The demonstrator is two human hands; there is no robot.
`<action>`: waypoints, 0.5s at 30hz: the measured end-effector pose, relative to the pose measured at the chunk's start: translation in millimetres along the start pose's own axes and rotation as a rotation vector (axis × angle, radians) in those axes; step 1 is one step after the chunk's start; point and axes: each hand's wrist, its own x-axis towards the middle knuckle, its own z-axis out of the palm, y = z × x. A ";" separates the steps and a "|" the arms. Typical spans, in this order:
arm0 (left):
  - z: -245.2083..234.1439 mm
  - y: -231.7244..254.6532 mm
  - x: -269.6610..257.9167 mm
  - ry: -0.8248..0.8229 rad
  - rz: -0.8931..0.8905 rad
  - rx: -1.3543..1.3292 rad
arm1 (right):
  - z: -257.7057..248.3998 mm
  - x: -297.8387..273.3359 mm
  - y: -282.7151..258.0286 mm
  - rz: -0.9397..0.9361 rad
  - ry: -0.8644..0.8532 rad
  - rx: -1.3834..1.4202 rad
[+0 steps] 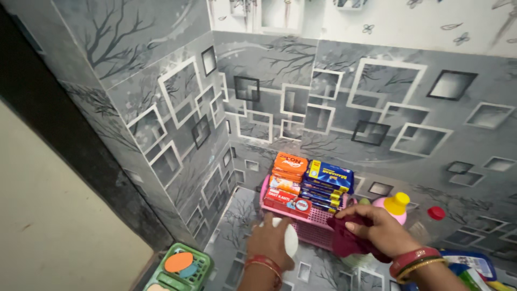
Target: The person wipes several bottles and containers with a cloth and places them on a tiled bathroom shelf. They handle a pink bottle, a yellow-capped bottle, a white container, a blue bottle, and a green sachet, arranging them one by one.
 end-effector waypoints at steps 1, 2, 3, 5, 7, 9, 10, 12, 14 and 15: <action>3.5 5.5 -1.2 -0.019 0.028 0.002 | -5.3 0.4 6.1 0.035 0.002 -0.012; 6.7 10.3 -2.5 0.004 0.064 -0.002 | -10.7 0.8 13.5 0.069 0.004 -0.023; 10.7 14.9 -4.3 0.026 0.100 -0.006 | -18.2 0.2 22.4 0.104 0.006 -0.034; 20.6 25.0 -4.9 0.032 0.157 -0.023 | -37.0 -2.5 44.9 0.165 -0.030 -0.049; 32.6 33.0 -1.8 0.001 0.199 -0.047 | -57.5 -5.1 69.6 0.240 -0.031 -0.136; 52.3 44.3 3.3 -0.018 0.260 -0.053 | -70.2 -6.9 96.1 0.330 -0.002 -0.292; 65.6 50.5 6.9 -0.028 0.292 -0.056 | -73.6 -10.4 109.0 0.342 -0.022 -0.295; 97.5 57.3 13.6 -0.037 0.391 -0.088 | -76.5 -19.7 130.5 0.365 -0.066 -0.301; 139.1 64.8 20.3 0.086 0.496 -0.072 | -71.7 -35.5 146.3 0.535 -0.087 -0.301; 161.9 69.7 25.7 0.166 0.529 -0.044 | -66.5 -42.0 151.7 0.621 -0.098 -0.299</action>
